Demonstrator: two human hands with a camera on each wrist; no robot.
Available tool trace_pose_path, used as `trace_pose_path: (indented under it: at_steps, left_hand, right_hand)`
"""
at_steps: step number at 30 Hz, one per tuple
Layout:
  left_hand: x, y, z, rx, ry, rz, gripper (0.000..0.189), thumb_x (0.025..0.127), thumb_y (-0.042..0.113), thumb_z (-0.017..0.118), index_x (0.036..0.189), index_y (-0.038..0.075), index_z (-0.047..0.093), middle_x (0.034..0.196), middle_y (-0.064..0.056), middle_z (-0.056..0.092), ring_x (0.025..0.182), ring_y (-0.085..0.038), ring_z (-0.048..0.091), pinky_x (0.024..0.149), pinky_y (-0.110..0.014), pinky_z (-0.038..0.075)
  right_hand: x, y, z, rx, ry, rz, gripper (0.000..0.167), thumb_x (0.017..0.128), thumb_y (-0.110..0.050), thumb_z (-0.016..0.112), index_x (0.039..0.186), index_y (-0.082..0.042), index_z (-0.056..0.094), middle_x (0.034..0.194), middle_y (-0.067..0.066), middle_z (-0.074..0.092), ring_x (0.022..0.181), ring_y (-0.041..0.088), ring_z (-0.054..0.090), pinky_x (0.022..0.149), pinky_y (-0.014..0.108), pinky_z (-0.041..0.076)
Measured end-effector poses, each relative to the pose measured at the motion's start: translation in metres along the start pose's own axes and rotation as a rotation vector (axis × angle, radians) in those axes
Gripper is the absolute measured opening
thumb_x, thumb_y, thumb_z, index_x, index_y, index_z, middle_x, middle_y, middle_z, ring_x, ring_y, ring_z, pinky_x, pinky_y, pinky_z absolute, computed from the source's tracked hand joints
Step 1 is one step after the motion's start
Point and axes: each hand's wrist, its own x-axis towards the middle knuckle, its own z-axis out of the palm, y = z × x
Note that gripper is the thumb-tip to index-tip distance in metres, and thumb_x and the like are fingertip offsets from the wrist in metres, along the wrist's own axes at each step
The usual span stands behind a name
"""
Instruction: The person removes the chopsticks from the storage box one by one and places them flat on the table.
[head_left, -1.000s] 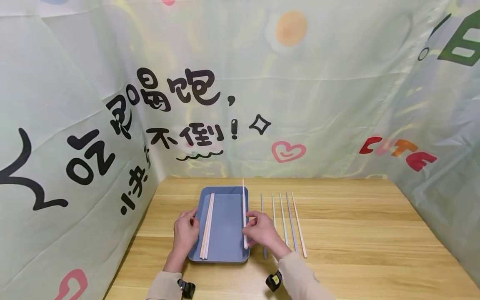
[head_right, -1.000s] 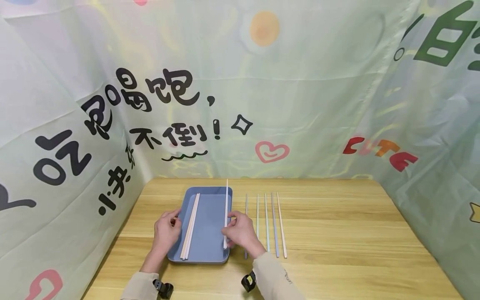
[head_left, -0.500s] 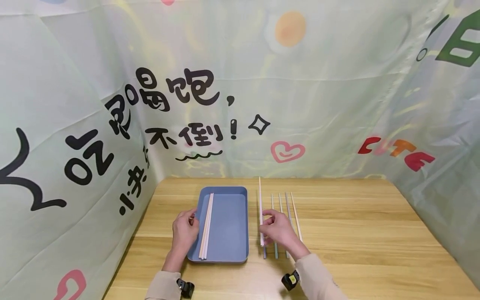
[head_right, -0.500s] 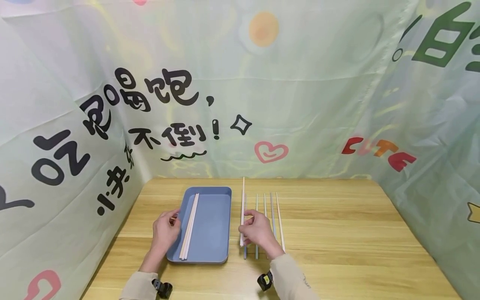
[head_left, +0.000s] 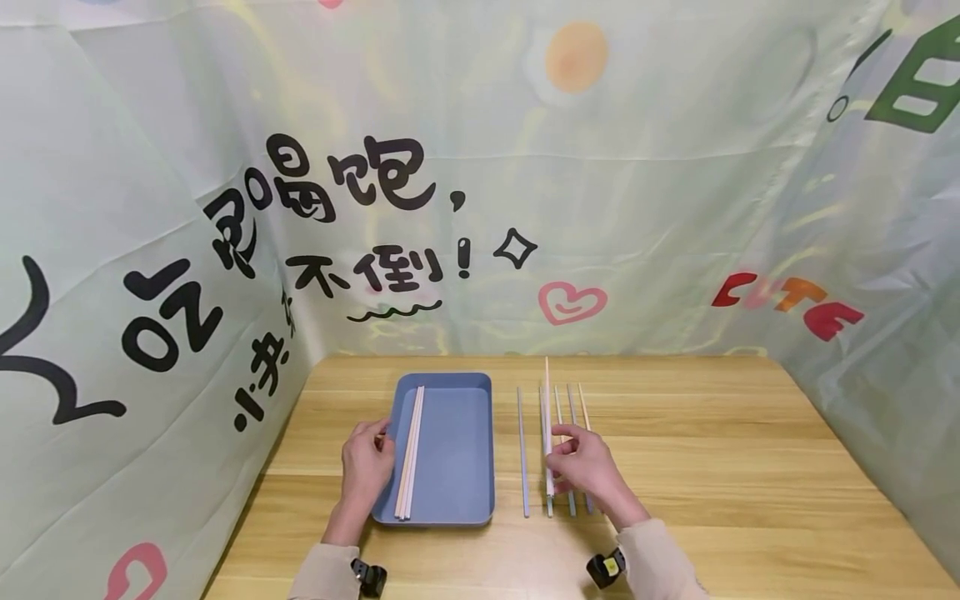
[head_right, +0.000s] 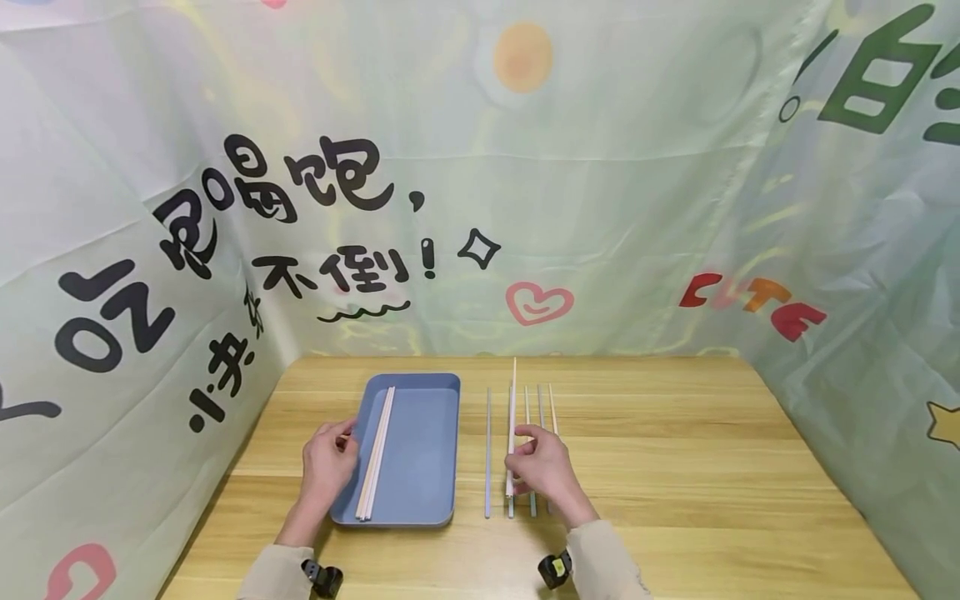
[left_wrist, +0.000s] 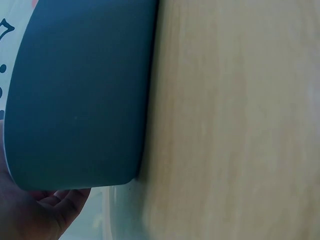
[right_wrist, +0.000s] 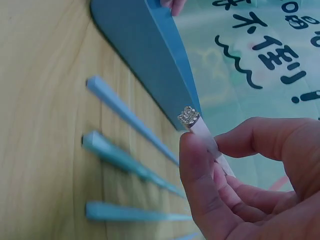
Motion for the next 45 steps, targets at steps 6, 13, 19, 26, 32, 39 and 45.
trace_pose_path:
  at_steps: [6, 13, 19, 26, 32, 39, 45]
  left_hand:
    - [0.0, -0.002, -0.001, 0.011, -0.005, 0.015, 0.034, 0.092, -0.007, 0.062, 0.124, -0.008, 0.073, 0.109, -0.024, 0.072, 0.084, -0.026, 0.067, 0.067, -0.026, 0.053]
    - [0.0, -0.001, -0.001, 0.009, -0.005, 0.016, 0.035, 0.091, -0.006, 0.063, 0.125, -0.007, 0.073, 0.108, -0.023, 0.072, 0.085, -0.026, 0.067, 0.069, -0.027, 0.054]
    - [0.0, -0.001, -0.001, 0.001, -0.01, 0.018, 0.036, 0.091, -0.008, 0.063, 0.125, -0.008, 0.073, 0.106, -0.023, 0.072, 0.084, -0.025, 0.067, 0.068, -0.026, 0.054]
    - [0.001, -0.003, 0.0, 0.005, -0.007, 0.02, 0.036, 0.091, -0.007, 0.063, 0.126, -0.007, 0.073, 0.106, -0.022, 0.073, 0.085, -0.026, 0.068, 0.07, -0.027, 0.056]
    - [0.001, -0.003, -0.001, 0.004, -0.002, 0.025, 0.036, 0.091, -0.007, 0.063, 0.125, -0.007, 0.073, 0.105, -0.022, 0.073, 0.085, -0.027, 0.069, 0.07, -0.029, 0.057]
    - [0.001, -0.001, -0.001, 0.006, -0.014, 0.015, 0.036, 0.091, -0.007, 0.063, 0.126, -0.007, 0.072, 0.101, -0.021, 0.072, 0.083, -0.026, 0.067, 0.068, -0.027, 0.055]
    - [0.0, 0.0, -0.002, 0.002, -0.018, 0.01, 0.036, 0.092, -0.007, 0.063, 0.126, -0.008, 0.072, 0.102, -0.021, 0.072, 0.084, -0.026, 0.067, 0.069, -0.027, 0.056]
  right_hand:
    - [-0.002, 0.005, -0.017, -0.024, 0.016, 0.011, 0.063, 0.081, 0.009, 0.064, 0.144, 0.008, 0.054, 0.093, 0.014, 0.063, 0.063, 0.021, 0.064, 0.058, 0.042, 0.062]
    - [-0.003, 0.014, -0.034, -0.057, 0.033, 0.033, 0.062, 0.082, 0.008, 0.063, 0.144, 0.007, 0.054, 0.094, 0.014, 0.064, 0.065, 0.02, 0.063, 0.058, 0.039, 0.062]
    - [-0.003, 0.019, -0.046, -0.069, 0.046, 0.063, 0.063, 0.083, 0.007, 0.062, 0.146, 0.007, 0.053, 0.096, 0.013, 0.065, 0.068, 0.021, 0.063, 0.061, 0.04, 0.062]
    - [-0.003, 0.024, -0.061, -0.105, 0.055, 0.078, 0.063, 0.085, 0.005, 0.062, 0.147, 0.007, 0.051, 0.097, 0.013, 0.064, 0.075, 0.021, 0.063, 0.063, 0.039, 0.063]
    - [-0.005, 0.033, -0.073, -0.134, 0.058, 0.082, 0.064, 0.085, 0.005, 0.062, 0.148, 0.008, 0.05, 0.099, 0.015, 0.066, 0.068, 0.021, 0.063, 0.061, 0.038, 0.061]
    - [-0.006, 0.043, -0.086, -0.166, 0.066, 0.101, 0.066, 0.085, 0.004, 0.063, 0.149, 0.01, 0.049, 0.098, 0.014, 0.067, 0.068, 0.02, 0.062, 0.06, 0.036, 0.061]
    - [-0.006, 0.045, -0.092, -0.2, 0.064, 0.099, 0.066, 0.085, 0.002, 0.062, 0.149, 0.011, 0.048, 0.098, 0.013, 0.066, 0.068, 0.019, 0.063, 0.061, 0.035, 0.061]
